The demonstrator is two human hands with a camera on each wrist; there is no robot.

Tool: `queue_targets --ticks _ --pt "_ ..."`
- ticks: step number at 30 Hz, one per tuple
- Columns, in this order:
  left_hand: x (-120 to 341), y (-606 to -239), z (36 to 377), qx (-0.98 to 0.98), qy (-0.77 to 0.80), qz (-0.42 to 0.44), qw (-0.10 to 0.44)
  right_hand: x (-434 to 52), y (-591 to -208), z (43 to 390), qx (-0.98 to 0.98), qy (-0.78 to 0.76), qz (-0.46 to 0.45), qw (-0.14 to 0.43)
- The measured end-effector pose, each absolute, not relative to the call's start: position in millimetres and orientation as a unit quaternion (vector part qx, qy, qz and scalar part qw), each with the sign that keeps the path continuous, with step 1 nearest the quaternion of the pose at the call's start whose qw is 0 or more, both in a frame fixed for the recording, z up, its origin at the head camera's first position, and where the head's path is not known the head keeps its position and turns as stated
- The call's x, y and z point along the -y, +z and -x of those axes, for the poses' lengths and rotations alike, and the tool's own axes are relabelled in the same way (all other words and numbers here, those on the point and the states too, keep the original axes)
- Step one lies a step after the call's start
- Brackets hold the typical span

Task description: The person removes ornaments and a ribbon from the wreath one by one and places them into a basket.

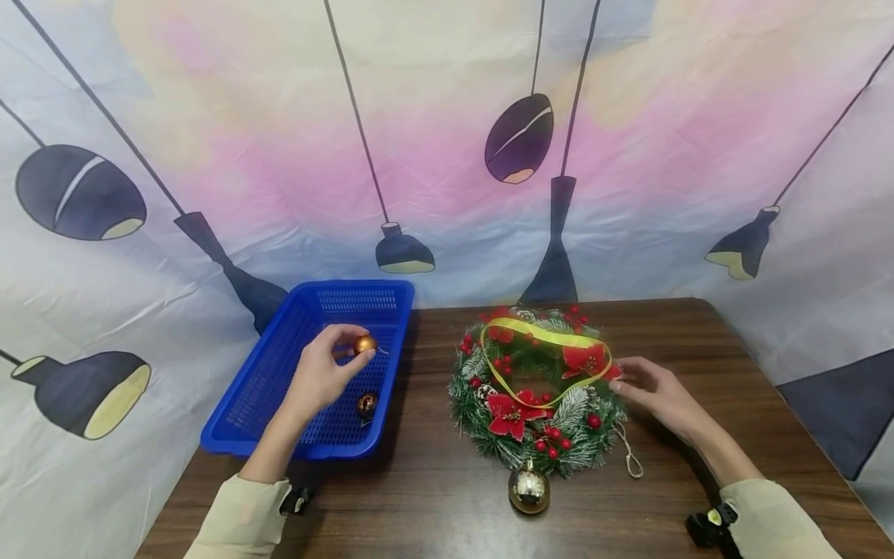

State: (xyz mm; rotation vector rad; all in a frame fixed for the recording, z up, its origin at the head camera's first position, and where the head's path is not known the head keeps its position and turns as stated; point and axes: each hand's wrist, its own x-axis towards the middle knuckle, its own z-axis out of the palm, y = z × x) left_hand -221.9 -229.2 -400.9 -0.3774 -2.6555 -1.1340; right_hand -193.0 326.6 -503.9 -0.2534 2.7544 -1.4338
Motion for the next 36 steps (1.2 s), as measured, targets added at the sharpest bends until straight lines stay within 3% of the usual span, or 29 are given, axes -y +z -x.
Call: queue_targets --ticks 18,29,36 --pt "233 -423 229 0.910 -0.388 0.113 0.095 -327 -504 192 -0.879 -0.469 0.084 0.014" --pt "233 -417 226 0.913 -0.382 0.110 0.086 -326 -504 192 -0.879 -0.470 0.081 0.014" --pt "220 -404 221 0.906 -0.384 0.140 0.109 -326 -503 192 -0.879 -0.470 0.078 0.018"
